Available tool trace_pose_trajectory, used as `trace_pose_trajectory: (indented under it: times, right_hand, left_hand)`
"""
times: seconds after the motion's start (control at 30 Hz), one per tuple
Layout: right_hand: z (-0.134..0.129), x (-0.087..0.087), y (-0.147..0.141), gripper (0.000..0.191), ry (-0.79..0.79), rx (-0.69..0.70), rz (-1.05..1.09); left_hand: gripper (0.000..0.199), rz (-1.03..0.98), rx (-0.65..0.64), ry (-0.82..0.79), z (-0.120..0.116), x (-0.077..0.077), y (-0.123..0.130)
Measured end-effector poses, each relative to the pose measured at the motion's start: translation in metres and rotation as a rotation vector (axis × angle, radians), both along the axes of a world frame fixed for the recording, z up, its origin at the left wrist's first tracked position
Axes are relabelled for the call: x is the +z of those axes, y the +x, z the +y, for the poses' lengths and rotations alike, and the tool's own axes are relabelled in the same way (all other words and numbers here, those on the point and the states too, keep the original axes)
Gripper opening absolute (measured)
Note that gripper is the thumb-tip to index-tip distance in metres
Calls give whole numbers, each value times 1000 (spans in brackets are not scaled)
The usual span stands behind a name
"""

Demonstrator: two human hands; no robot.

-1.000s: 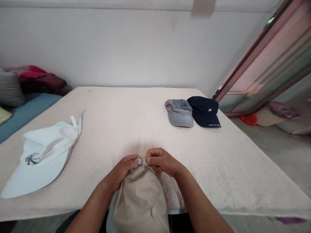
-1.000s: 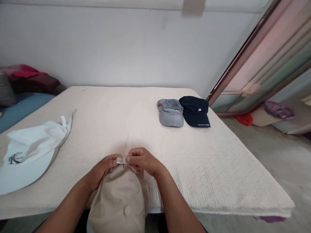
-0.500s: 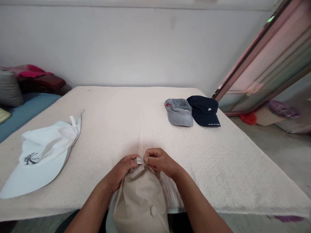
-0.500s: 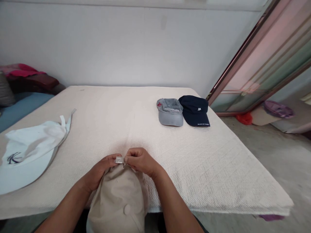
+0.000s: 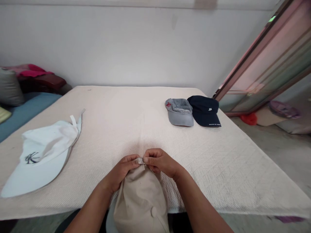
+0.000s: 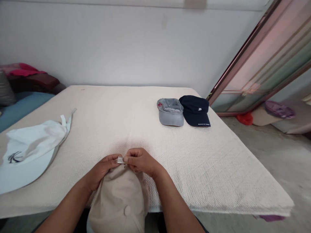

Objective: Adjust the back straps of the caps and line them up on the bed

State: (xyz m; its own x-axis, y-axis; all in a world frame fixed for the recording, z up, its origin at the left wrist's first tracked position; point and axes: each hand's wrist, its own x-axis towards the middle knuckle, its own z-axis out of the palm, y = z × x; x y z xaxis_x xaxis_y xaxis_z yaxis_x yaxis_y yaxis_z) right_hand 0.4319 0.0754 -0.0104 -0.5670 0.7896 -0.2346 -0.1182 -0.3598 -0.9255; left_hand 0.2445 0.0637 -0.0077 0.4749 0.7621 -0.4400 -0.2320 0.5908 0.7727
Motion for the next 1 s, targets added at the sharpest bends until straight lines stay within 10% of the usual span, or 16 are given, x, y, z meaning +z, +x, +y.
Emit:
trace_pose_trajectory:
  times: [1.0]
  right_hand:
    - [0,-6,16,16,27,-17,32]
  left_hand:
    - [15,-48,79,-59,3,-2,-4]
